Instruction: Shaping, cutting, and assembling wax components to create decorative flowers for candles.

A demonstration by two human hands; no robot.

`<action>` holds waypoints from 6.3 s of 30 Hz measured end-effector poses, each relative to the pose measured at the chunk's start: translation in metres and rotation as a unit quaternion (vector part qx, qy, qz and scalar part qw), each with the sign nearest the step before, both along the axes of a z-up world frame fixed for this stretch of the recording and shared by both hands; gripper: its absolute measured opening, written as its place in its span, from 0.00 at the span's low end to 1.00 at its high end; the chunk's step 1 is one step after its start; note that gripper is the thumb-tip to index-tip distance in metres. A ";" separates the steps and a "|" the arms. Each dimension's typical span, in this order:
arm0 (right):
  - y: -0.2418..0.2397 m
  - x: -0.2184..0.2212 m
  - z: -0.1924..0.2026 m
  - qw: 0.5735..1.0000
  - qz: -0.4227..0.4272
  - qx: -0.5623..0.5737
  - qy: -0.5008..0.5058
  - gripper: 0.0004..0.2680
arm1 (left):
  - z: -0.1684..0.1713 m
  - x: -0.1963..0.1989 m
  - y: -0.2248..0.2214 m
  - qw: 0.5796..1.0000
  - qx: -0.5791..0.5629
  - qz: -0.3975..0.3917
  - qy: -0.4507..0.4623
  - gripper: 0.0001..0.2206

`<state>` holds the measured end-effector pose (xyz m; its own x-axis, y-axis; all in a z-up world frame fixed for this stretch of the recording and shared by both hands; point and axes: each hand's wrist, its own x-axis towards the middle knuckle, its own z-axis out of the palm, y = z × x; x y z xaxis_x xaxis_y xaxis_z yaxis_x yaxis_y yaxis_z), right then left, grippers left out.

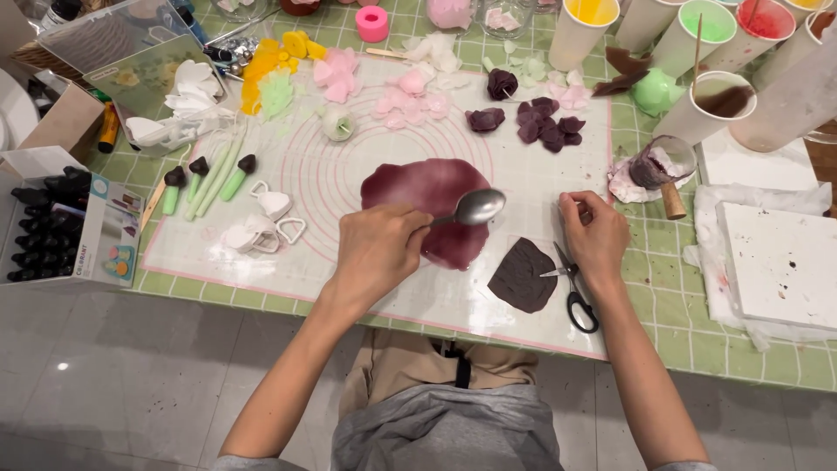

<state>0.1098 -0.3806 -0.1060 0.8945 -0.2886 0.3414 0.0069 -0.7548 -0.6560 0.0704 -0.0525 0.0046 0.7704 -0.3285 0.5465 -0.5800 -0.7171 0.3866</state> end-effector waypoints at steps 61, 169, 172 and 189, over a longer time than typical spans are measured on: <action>-0.116 -0.036 0.025 0.985 -0.135 -0.102 -0.043 0.15 | -0.013 0.013 0.023 0.996 0.007 0.043 -0.079 0.05; -0.074 -0.070 0.046 0.877 0.090 -0.258 0.396 0.19 | -0.089 0.066 0.199 0.923 -0.052 0.379 -0.032 0.10; -0.083 -0.060 0.038 0.855 0.079 -0.271 0.436 0.16 | -0.098 0.055 0.233 0.912 0.008 0.409 -0.033 0.09; -0.067 -0.063 0.045 0.924 0.080 -0.152 0.342 0.15 | -0.084 0.049 0.218 0.871 -0.402 0.256 0.115 0.04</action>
<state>0.0466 -0.4476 -0.0612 0.9540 -0.1175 -0.2758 -0.2030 -0.9302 -0.3059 0.1196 0.1658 -0.0794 0.8232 0.5085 0.2527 -0.1040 -0.3024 0.9475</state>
